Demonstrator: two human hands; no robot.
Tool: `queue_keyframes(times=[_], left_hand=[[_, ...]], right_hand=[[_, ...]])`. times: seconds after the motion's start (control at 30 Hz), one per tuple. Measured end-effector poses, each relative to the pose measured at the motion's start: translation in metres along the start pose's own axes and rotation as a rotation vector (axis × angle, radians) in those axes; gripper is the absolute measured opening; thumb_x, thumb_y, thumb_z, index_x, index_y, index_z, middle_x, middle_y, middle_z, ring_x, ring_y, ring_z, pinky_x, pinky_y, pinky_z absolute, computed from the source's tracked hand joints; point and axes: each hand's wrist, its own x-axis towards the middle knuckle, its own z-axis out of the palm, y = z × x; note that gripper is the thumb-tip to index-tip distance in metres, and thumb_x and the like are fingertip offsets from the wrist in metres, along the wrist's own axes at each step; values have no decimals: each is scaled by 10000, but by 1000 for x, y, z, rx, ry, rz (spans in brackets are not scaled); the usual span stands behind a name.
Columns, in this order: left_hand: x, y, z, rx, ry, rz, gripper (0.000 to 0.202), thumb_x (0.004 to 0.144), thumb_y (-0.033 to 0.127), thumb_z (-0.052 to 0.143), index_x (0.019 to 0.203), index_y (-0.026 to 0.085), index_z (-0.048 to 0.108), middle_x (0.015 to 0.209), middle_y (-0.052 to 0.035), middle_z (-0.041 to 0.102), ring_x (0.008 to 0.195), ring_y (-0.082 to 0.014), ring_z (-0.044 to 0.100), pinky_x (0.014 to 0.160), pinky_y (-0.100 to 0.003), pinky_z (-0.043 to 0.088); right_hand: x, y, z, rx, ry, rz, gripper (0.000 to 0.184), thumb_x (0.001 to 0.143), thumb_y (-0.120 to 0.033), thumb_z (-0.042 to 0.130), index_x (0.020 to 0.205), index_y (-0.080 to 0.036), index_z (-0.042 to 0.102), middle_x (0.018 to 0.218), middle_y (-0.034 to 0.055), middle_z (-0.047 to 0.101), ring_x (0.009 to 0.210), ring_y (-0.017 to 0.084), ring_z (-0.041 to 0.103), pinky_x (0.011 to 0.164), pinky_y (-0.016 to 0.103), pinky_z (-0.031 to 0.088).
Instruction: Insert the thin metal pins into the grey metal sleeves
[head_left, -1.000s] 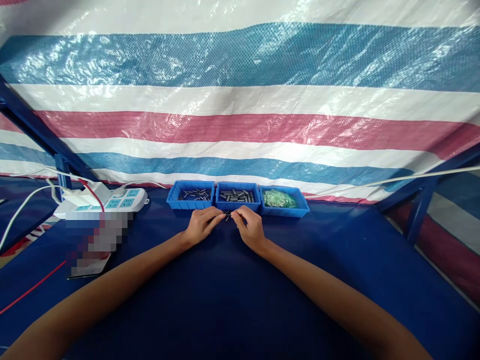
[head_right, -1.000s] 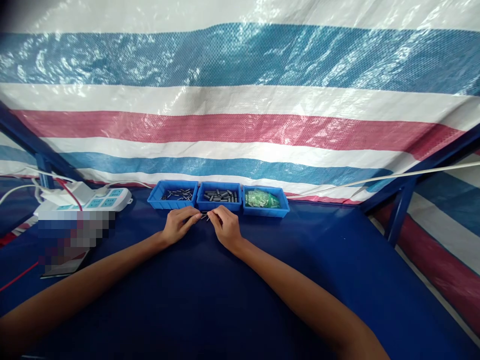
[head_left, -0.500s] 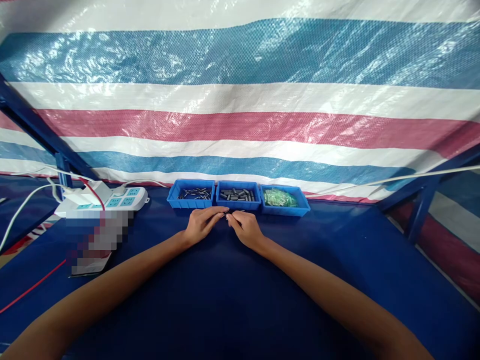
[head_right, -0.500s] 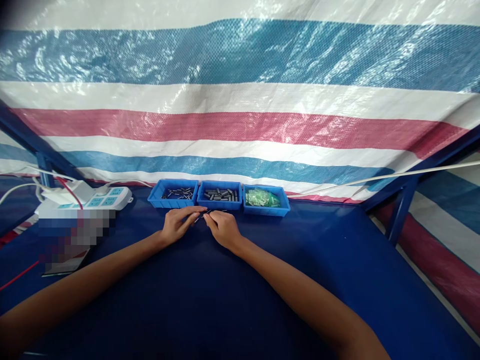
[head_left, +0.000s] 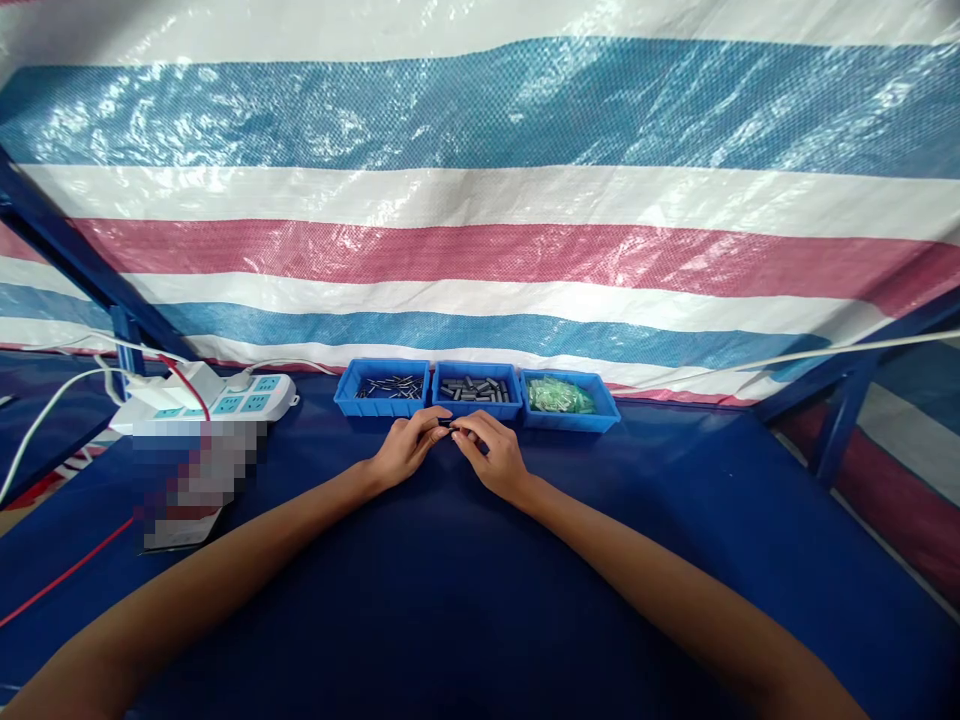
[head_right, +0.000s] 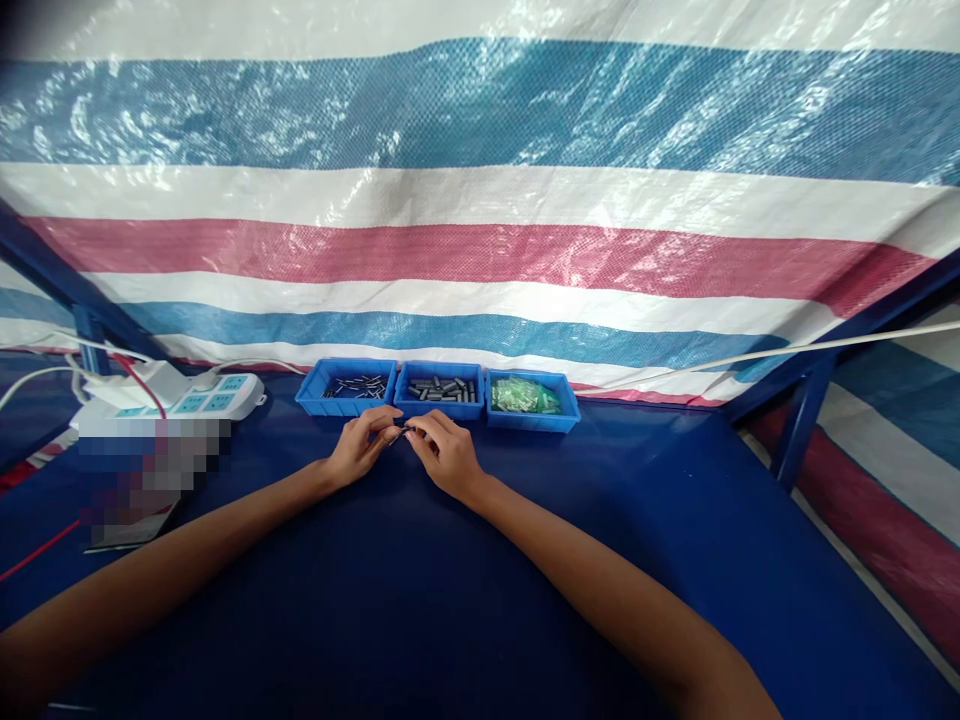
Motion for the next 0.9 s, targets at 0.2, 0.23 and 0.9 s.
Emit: queue_keyframes(times=[0.2,0.23,0.9], left_hand=[[3,5,-1,-1,15,-15,279,911,342,484,1138,182,512,674,22,618,528,-85,553,542,-188,444],[4,6,-2,7,35,-8,260,896,340,514,1101,184,544,739,1,647,578,-90,583,572,-189,459],[8,8,-5,194,102,78,426,902,377,492,543,149,503,445,50,435,403,-54,391,448,-200,299]], right_hand=[[2,-2,-1,-7,24,32,192,920,-287,446,826,-184,579,743,26,535,613,121,508,586,244,437],[2,-2,-2,-5,47,44,196,921,-283,442,813,-183,571,734,24,525,619,123,507,587,244,434],[-2,1,2,-49,-11,-3,183,923,-287,455,973,-180,595,795,46,576,613,127,536,595,247,451]])
